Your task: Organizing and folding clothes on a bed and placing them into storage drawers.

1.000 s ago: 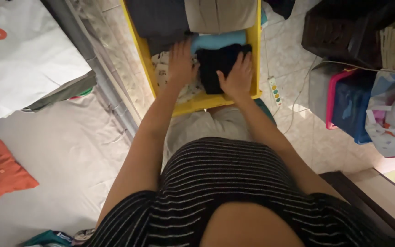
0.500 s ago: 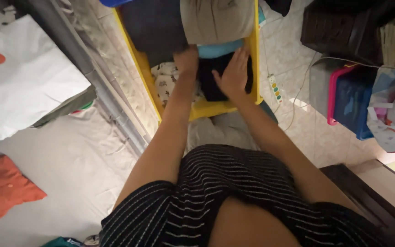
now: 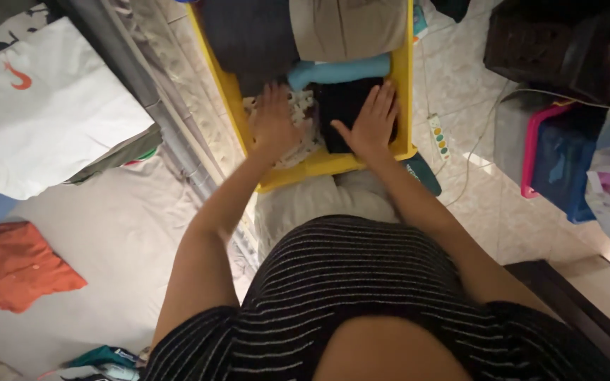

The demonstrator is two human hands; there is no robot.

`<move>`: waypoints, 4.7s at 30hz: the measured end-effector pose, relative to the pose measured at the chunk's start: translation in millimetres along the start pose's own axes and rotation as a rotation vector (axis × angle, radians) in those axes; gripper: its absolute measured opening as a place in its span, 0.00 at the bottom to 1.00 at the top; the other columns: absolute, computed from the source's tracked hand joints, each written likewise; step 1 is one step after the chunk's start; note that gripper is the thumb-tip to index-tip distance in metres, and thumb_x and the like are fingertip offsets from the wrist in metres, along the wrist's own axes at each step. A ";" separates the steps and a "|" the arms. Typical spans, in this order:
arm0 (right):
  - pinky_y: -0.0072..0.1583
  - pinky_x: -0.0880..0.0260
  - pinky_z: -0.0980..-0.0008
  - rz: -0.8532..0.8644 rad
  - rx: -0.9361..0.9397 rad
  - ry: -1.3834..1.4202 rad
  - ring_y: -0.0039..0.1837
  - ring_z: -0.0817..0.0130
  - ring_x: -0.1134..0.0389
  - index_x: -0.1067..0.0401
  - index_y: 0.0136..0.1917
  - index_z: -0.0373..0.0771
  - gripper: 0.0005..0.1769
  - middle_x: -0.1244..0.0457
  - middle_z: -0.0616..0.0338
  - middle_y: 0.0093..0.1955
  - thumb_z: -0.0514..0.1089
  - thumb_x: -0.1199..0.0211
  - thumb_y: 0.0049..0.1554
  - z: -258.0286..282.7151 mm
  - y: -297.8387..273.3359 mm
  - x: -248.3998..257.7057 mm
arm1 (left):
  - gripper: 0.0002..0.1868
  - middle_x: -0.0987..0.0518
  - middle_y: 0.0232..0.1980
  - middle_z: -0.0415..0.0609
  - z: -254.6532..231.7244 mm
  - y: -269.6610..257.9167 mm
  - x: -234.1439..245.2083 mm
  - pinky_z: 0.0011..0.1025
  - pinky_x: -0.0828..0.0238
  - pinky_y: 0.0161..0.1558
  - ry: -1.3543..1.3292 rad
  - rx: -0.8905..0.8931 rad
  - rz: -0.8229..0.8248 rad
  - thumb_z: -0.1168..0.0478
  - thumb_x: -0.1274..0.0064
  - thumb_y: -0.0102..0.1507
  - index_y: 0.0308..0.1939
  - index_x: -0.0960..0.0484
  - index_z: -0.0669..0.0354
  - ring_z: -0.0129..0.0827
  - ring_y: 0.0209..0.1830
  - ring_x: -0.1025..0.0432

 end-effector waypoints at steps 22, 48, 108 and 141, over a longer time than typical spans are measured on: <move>0.74 0.67 0.21 0.030 -0.045 -0.199 0.79 0.32 0.55 0.44 0.80 0.44 0.40 0.49 0.42 0.79 0.71 0.54 0.66 76.8 246.9 47.1 | 0.44 0.48 0.82 0.59 4.7 153.9 108.8 0.76 0.75 0.75 0.142 0.271 -0.120 0.29 0.55 0.66 0.81 0.44 0.44 0.58 0.84 0.58; 0.80 0.69 0.32 0.084 0.425 -0.103 0.87 0.30 0.70 0.58 0.84 0.29 0.50 0.66 0.25 0.86 0.60 0.41 0.64 31.7 61.9 33.2 | 0.25 0.36 0.71 0.59 10.3 20.5 -31.7 0.62 0.54 0.76 0.069 -0.245 -0.780 0.57 0.44 0.65 0.66 0.27 0.54 0.58 0.74 0.41; 0.46 0.32 0.54 0.465 -0.420 2.343 0.42 0.55 0.34 0.30 0.42 0.38 0.13 0.35 0.53 0.40 0.50 0.45 0.61 -35.0 330.2 -280.4 | 0.40 0.34 0.71 0.64 -88.8 -440.2 -390.3 0.44 0.27 0.55 -0.753 1.422 -0.363 0.58 0.44 0.62 0.74 0.44 0.64 0.49 0.55 0.24; 0.36 0.40 0.65 0.261 -0.930 1.731 0.34 0.71 0.43 0.33 0.42 0.49 0.14 0.46 0.66 0.32 0.54 0.31 0.54 -98.2 187.7 -350.8 | 0.34 0.27 0.64 0.57 -0.3 -431.3 -347.5 0.42 0.26 0.50 -0.596 1.153 -0.314 0.59 0.46 0.63 0.72 0.37 0.59 0.45 0.52 0.24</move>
Point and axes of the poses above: each hand's wrist, its own y-axis towards the middle knuckle, its own x-axis out of the back of the hand, z = x × y, the point moved 5 cm from there along y, towards the middle knuckle
